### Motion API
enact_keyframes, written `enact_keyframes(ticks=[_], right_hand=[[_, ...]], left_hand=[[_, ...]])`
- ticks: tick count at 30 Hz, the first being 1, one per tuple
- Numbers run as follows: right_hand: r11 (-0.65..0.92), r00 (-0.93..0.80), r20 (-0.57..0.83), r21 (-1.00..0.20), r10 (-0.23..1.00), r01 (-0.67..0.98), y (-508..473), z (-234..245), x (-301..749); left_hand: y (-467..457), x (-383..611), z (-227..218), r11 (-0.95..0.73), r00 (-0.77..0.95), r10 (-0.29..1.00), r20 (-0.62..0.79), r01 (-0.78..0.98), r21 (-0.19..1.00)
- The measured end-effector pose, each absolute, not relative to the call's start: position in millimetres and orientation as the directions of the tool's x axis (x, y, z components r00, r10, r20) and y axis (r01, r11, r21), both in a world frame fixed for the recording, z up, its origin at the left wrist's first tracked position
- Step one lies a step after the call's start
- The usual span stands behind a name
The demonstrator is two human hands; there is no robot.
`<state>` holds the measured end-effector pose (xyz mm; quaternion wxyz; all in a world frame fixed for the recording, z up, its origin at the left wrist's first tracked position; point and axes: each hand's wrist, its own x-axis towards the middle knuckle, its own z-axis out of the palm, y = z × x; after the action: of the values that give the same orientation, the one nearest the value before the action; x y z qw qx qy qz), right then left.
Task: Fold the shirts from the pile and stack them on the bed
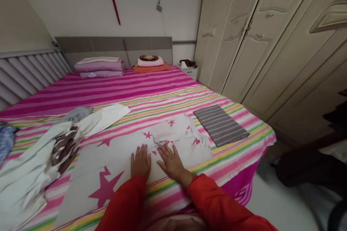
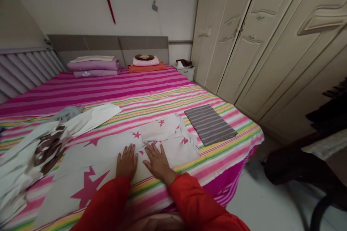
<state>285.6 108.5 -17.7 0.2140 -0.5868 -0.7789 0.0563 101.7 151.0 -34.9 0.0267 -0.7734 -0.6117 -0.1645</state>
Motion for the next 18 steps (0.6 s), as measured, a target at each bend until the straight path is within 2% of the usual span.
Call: enact_keyframes(ticks=[2, 6, 10, 13, 15, 18], right_hand=[[0.299, -0.215, 0.262, -0.34, 0.941, 0.892, 99.8, -20.1, 298.2], [0.145, -0.073, 0.231, -0.312, 0.97, 0.939, 92.2, -17.3, 368.1], [0.06, 0.022, 0.26, -0.304, 0.965, 0.951, 85.7, -17.3, 428.9], [-0.013, 0.148, 0.316, -0.392, 0.937, 0.92, 87.8, -13.2, 444.0], [-0.135, 0.331, 0.315, -0.511, 0.89, 0.849, 95.7, -5.0, 446.0], [-0.348, 0.565, 0.14, -0.661, 0.813, 0.665, 115.8, 10.7, 448.4]], left_hand=[[151.1, 101.8, -34.4, -0.249, 0.203, 0.942, 0.267, 0.957, 0.151], [151.3, 100.7, -33.3, -0.248, 0.208, 0.944, 0.257, 0.959, 0.138], [150.4, 101.1, -32.2, -0.249, 0.207, 0.942, 0.264, 0.959, 0.135], [149.8, 101.7, -31.4, -0.239, 0.199, 0.947, 0.253, 0.961, 0.138], [149.6, 101.7, -30.9, -0.237, 0.199, 0.949, 0.246, 0.962, 0.135], [149.5, 101.5, -29.9, -0.236, 0.2, 0.951, 0.237, 0.962, 0.135]])
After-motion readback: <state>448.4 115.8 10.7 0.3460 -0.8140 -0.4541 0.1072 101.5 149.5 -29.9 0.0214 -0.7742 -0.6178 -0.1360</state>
